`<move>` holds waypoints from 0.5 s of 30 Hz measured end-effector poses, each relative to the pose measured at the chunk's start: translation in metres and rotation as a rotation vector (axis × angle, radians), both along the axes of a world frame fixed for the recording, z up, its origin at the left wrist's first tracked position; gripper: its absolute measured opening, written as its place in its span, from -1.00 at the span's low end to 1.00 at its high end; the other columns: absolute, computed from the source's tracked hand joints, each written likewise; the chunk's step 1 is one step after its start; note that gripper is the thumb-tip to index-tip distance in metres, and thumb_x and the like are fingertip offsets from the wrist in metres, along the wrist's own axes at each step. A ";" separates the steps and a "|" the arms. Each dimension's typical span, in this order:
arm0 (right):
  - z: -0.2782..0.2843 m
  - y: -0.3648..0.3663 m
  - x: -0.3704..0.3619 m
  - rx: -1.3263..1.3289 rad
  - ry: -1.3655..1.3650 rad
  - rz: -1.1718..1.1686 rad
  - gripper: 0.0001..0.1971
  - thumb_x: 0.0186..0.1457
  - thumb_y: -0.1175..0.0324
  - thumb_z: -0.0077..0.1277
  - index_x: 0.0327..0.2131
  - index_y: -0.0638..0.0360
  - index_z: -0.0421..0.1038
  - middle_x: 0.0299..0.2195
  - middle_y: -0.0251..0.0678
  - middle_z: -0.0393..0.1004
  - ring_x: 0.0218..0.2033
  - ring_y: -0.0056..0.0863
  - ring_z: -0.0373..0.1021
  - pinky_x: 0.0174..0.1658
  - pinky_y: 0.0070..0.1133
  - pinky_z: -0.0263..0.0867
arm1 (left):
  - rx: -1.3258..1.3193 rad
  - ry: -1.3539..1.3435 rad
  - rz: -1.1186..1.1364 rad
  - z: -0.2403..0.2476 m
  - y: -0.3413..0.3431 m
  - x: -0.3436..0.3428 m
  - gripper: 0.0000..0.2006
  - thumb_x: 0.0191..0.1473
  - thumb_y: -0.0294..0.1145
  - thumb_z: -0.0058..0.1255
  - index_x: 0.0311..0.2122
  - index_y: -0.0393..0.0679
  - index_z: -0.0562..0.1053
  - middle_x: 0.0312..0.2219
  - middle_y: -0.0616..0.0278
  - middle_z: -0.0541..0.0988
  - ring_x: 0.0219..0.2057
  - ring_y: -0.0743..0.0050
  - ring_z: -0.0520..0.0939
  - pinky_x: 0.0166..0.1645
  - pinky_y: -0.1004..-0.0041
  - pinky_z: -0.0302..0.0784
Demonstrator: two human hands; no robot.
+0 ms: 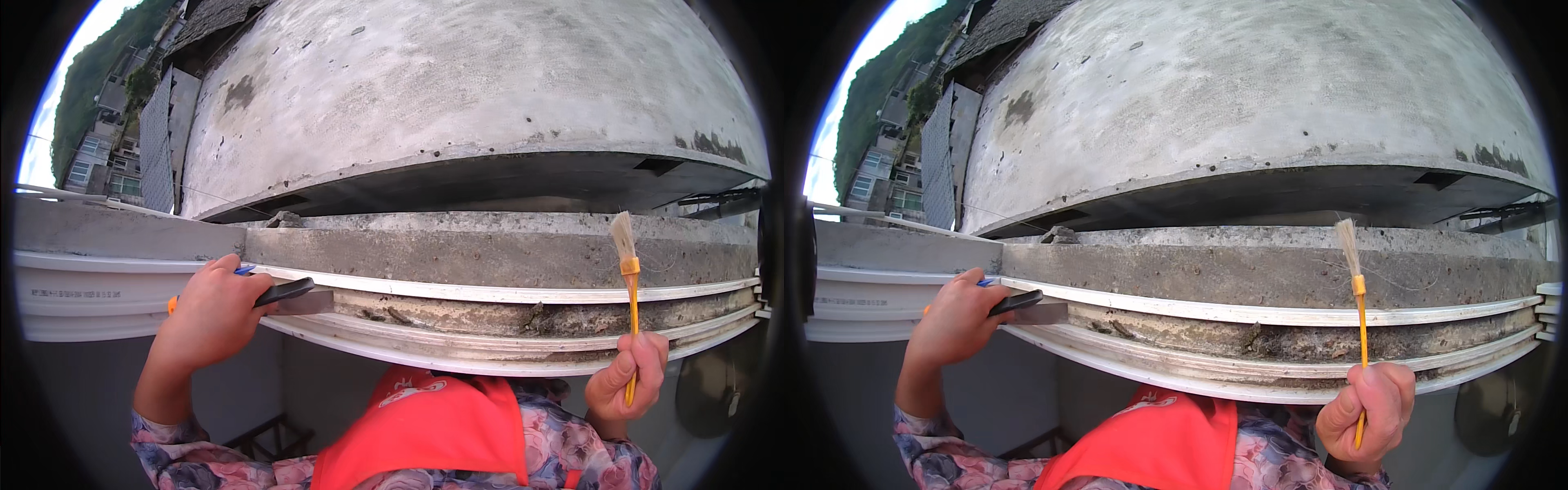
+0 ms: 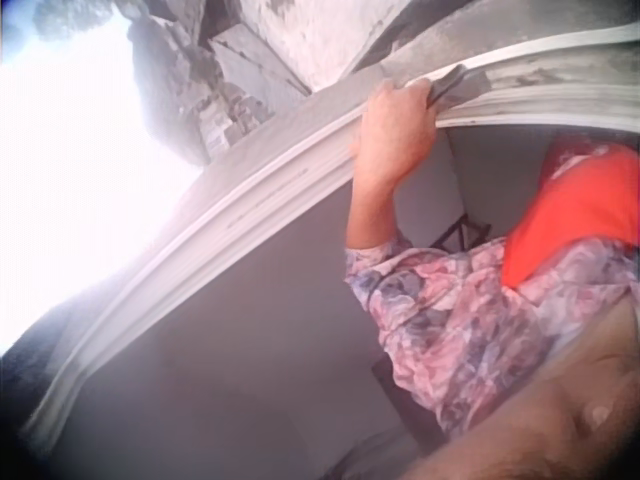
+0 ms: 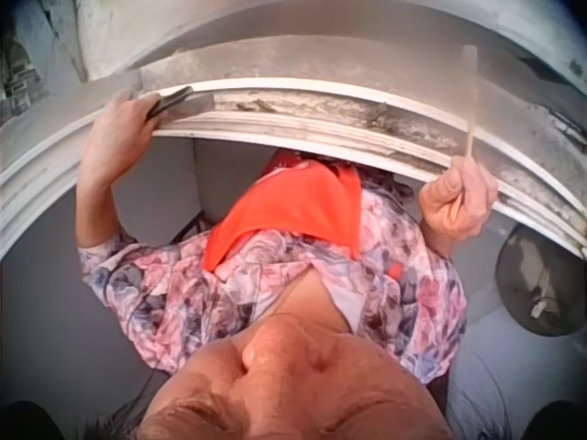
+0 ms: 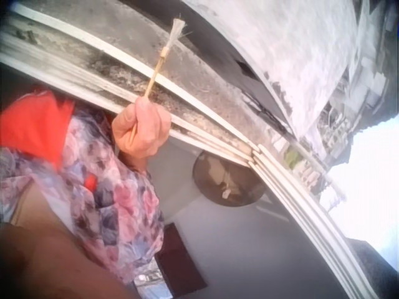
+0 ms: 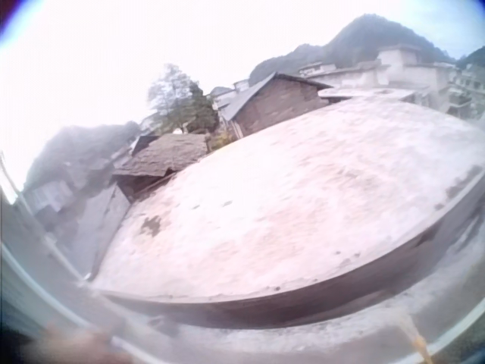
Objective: The person cleans a window track using a small brush and a utility knife. They scrape debris from the track with the knife and sweep it away with the brush, working along the length of the track.
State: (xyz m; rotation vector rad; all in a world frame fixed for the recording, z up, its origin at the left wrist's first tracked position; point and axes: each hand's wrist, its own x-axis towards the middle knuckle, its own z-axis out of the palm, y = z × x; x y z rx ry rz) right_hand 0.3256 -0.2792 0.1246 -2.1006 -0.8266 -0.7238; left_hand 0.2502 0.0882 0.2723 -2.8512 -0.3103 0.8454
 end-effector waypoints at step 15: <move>-0.007 -0.001 0.003 0.014 -0.092 0.010 -0.80 0.25 0.49 -0.22 -0.15 0.47 0.24 -0.49 -0.11 0.33 -0.49 -0.38 0.24 -0.41 -0.51 0.22 | -0.214 0.008 -0.172 -0.030 -0.019 0.022 -0.88 -0.08 -0.38 0.10 -0.39 -0.15 0.46 -0.61 0.06 0.42 -0.39 0.05 0.45 -0.29 0.17 0.38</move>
